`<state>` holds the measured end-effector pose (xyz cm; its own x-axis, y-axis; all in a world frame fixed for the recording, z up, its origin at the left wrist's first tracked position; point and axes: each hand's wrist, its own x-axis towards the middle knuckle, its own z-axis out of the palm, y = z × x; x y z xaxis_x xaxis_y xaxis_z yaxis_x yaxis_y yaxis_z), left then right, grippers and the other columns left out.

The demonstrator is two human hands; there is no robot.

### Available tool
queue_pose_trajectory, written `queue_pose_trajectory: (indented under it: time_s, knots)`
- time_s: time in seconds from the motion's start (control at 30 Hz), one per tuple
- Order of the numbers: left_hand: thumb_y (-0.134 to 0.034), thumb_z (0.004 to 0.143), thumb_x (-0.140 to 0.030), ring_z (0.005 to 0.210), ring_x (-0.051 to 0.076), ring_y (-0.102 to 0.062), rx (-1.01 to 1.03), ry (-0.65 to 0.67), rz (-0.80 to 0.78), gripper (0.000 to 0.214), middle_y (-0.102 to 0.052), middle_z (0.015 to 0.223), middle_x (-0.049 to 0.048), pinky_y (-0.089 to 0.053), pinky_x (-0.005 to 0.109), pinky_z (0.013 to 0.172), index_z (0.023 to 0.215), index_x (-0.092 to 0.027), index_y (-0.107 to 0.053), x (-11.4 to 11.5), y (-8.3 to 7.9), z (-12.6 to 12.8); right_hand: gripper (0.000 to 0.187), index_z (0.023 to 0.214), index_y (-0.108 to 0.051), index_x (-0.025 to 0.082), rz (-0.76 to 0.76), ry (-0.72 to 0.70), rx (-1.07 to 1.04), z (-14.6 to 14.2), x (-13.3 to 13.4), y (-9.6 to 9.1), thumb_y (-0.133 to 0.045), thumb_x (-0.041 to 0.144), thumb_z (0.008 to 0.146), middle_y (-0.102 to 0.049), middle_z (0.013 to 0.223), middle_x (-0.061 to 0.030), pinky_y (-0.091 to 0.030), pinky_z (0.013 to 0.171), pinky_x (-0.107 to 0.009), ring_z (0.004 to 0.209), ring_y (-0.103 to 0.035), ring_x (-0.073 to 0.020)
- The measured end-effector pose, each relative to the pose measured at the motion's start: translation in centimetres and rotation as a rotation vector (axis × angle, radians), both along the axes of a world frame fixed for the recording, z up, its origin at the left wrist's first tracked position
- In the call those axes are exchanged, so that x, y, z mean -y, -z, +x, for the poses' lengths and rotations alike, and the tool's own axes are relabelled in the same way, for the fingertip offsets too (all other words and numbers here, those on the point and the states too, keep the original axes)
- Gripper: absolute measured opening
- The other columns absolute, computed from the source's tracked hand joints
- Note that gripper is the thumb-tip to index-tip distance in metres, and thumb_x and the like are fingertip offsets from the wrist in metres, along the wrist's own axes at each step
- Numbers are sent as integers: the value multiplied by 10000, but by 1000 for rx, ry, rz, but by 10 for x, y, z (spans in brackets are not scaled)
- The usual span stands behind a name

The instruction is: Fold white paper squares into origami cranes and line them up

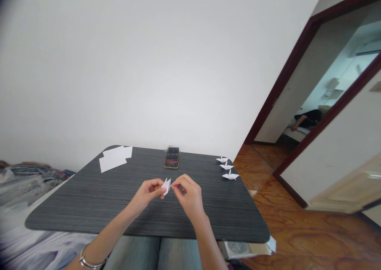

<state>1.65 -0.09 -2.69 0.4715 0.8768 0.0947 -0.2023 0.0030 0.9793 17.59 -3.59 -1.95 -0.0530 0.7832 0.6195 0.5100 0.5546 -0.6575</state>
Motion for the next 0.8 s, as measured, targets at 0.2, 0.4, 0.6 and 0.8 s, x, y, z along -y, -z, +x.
queue_pose_trajectory:
  time_s: [0.2, 0.4, 0.6, 0.8]
  knots:
    - [-700, 620, -278, 486, 69, -484, 11, -14, -9, 201, -567, 530, -23, -380, 183, 513, 656, -99, -617, 3, -5, 1, 127, 684, -583, 186, 109, 13, -60, -3, 0, 6, -523, 118, 773, -578, 692, -22, -411, 475, -217, 636, -550, -134]
    - [-692, 633, -270, 489, 70, -488, 36, -30, 3, 193, -573, 521, -23, -379, 183, 526, 658, -101, -604, 6, -8, 3, 137, 658, -587, 180, 202, 17, -180, -7, 1, 11, -561, 88, 756, -595, 687, -21, -413, 504, -238, 609, -551, -130]
    - [-688, 636, -266, 517, 81, -495, 45, -43, 42, 187, -562, 539, -20, -379, 194, 546, 648, -107, -590, 7, -8, 3, 145, 655, -595, 185, 243, 8, -269, -12, 0, 14, -574, 71, 742, -611, 680, -20, -447, 575, -272, 634, -576, -144]
    - [-677, 644, -268, 556, 88, -476, 3, -110, 178, 177, -509, 597, -23, -370, 196, 533, 618, -119, -585, 6, -7, 1, 135, 760, -598, 188, 247, 12, -195, -12, 3, 12, -556, 60, 745, -619, 729, -40, -446, 496, -233, 674, -584, -151]
